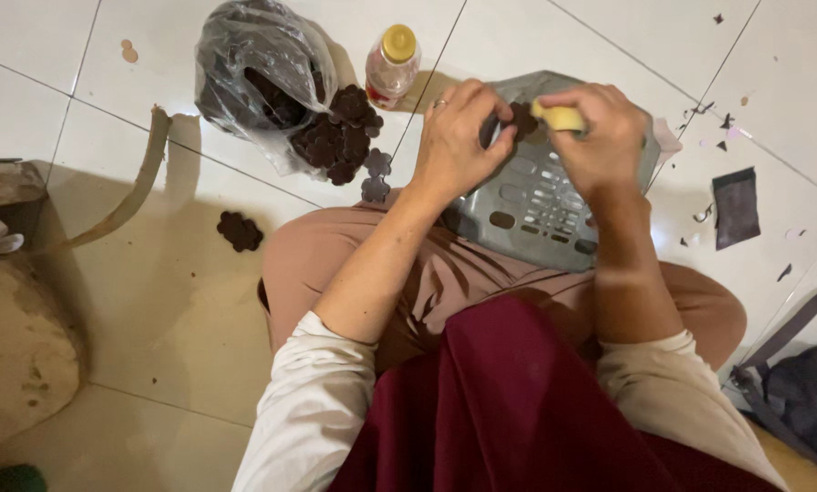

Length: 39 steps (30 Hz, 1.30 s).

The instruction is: The person sits on the floor and smooths dark flower-shaped cut pieces one at a time, rubbing each piece with a yellow sponge block over a plastic basket. Finished pieces are set on the floor beside a plastic bag holding more pieces.

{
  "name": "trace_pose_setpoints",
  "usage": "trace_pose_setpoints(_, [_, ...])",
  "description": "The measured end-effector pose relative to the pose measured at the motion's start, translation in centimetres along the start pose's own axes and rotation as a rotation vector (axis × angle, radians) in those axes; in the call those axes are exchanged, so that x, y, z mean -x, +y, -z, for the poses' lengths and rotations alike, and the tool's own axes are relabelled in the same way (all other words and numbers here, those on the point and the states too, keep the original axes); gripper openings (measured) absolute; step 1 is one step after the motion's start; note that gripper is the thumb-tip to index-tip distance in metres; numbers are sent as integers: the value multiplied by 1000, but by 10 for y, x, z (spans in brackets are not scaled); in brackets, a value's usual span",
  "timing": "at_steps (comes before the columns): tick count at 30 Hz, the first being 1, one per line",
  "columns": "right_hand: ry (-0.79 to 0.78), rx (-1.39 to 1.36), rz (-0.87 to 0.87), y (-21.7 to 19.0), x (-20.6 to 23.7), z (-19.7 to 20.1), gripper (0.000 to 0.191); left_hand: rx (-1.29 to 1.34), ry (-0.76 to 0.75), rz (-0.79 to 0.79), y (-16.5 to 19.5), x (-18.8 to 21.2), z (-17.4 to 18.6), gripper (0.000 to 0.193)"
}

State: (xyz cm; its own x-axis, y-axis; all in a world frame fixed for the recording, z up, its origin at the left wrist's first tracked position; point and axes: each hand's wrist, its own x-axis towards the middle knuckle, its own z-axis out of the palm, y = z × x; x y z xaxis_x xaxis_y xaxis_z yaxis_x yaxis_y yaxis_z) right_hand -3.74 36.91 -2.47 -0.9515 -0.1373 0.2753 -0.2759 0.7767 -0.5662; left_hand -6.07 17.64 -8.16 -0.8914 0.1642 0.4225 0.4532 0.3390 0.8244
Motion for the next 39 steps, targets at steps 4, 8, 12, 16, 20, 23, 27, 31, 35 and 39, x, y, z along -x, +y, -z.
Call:
trace_pose_setpoints(4, [-61,131,81,2,-3,-5,16,-4,-3,36,-1,0,-1,28])
trace_pose_setpoints(8, [-121,48,-162,5,-2,5,18,60,5,63,-4,-2,-1,29])
trace_pose_setpoints(12, [37,12,148,5,-3,-12,15,102,-4,99,-4,-1,-4,34])
trace_pose_setpoints(16, [-51,110,238,12,-9,-14,15,103,-5,120,-5,0,-7,41])
trace_pose_setpoints(20, [-6,157,152,14,-9,-6,15,115,2,108,-7,-1,-7,43])
trace_pose_setpoints(23, [-1,60,273,9,-6,-13,16,121,4,101,-7,0,-8,45])
trace_pose_setpoints(27, [-51,135,208,9,-9,-16,13,103,-14,123,-7,-1,-10,46])
trace_pose_setpoints(31, [5,179,157,11,-9,-11,11,82,0,106,-6,-1,-9,46])
trace_pose_setpoints(35, [-50,68,241,10,-6,-16,14,117,-2,89,-5,1,-9,46])
trace_pose_setpoints(39, [-18,135,150,18,-7,-8,18,67,-72,97,-7,0,-9,42])
